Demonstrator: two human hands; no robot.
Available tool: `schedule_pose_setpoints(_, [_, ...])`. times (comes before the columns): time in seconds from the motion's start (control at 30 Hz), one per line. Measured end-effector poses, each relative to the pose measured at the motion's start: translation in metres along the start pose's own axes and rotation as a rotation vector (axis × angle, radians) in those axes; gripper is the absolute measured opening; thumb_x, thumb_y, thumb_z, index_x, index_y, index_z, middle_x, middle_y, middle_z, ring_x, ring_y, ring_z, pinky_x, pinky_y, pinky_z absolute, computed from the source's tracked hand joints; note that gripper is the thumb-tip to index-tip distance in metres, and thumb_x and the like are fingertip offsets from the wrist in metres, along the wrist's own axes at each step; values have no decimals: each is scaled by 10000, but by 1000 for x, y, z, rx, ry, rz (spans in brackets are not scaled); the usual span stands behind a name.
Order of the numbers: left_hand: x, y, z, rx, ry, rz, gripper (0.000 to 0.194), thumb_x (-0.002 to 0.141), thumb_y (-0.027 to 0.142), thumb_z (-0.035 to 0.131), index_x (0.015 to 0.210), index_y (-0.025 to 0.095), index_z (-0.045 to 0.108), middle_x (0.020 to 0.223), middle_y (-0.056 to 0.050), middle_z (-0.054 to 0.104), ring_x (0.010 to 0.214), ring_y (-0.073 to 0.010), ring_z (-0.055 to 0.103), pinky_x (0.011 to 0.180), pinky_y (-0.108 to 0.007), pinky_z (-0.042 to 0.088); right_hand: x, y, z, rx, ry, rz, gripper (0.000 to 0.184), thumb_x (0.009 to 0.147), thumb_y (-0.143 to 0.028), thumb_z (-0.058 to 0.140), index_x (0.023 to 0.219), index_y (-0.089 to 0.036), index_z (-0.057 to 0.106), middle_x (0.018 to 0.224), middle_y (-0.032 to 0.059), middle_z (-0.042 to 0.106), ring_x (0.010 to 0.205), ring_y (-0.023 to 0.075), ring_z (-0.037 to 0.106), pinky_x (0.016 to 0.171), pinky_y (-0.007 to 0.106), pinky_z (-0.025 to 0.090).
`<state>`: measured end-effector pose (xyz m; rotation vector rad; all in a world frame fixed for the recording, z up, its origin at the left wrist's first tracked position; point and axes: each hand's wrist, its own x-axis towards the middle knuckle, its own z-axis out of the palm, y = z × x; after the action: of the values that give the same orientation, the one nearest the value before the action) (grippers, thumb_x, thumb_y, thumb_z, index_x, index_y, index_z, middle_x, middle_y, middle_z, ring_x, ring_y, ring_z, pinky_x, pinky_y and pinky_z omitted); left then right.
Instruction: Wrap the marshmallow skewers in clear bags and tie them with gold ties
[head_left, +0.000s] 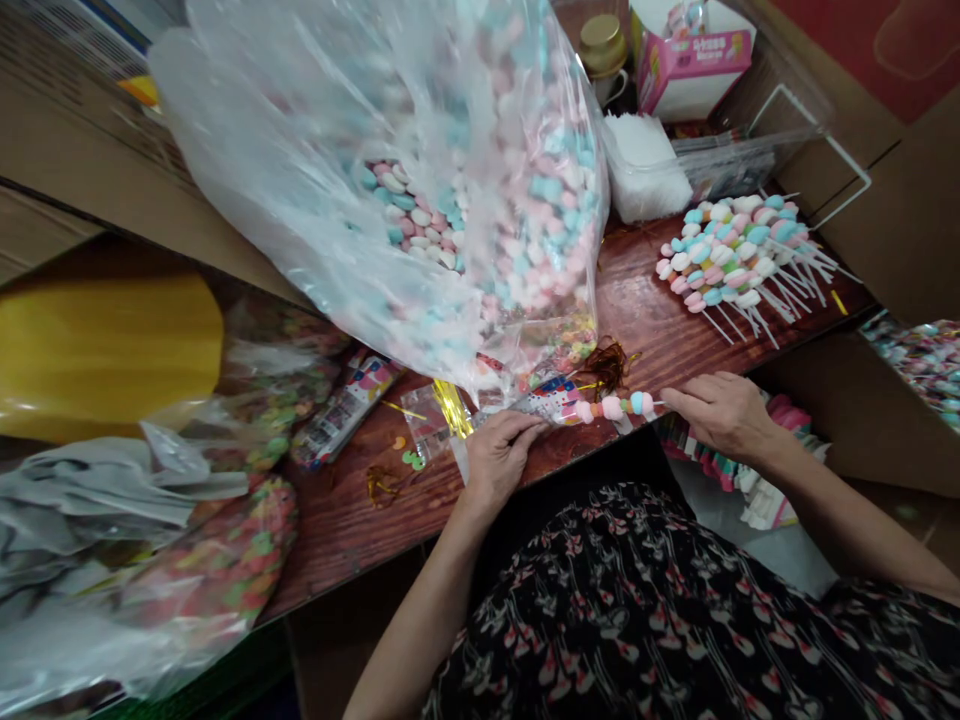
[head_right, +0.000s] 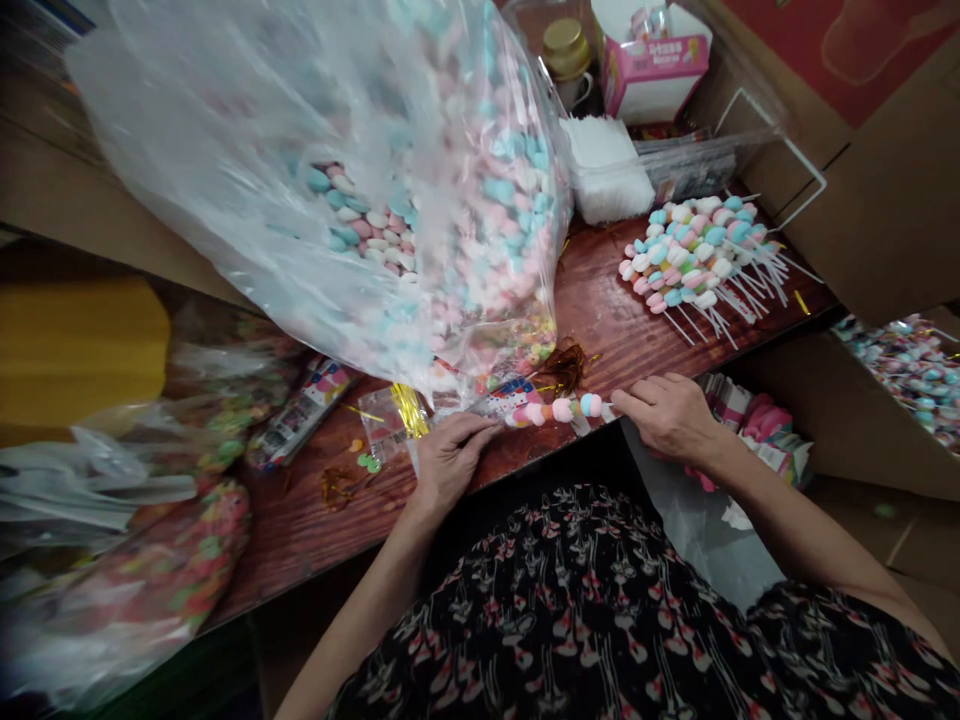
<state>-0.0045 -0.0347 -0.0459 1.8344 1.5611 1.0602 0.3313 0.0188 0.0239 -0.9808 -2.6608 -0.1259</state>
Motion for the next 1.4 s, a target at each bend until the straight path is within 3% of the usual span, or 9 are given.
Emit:
schedule_pose_setpoints(0.43, [6,2,-4,115,-69,201,89,854,258,688,860,220,768,801,-37,738,741,-151,680,684,-267,540,46,9,-27,-38,-120,-207,229,965,-226,465,1077,-233,665,802,23,680,696,145,471,640,344,248])
schedule_pose_setpoints(0.6, [6,1,-3,130,-70,212,94,847,273,696,859,222,773,811,-45,741,741,-158,685,678,-269,544,61,7,-29,-62,-178,-247,207,955,-210,479,1034,-202,670,811,23,692,697,148,495,645,334,249])
schedule_pose_setpoints(0.8, [6,0,-4,141,-81,226,110,863,287,677,865,227,769,796,-40,730,731,-150,678,666,-260,544,64,10,-27,47,-329,-148,211,903,-138,501,1016,-196,669,871,31,706,738,147,551,626,305,239])
schedule_pose_setpoints(1.13, [8,0,-8,138,-141,278,125,881,251,643,895,225,764,817,-54,736,744,-153,674,672,-266,544,64,15,-32,-12,-237,-132,227,934,-161,466,976,-203,685,760,33,661,693,154,497,643,324,265])
schedule_pose_setpoints(1.4, [6,3,-10,210,-170,349,162,904,236,589,918,226,750,850,-62,741,790,-164,689,728,-293,566,66,24,-28,60,-428,-81,298,859,-104,511,1068,-228,683,827,8,718,668,130,574,569,288,232])
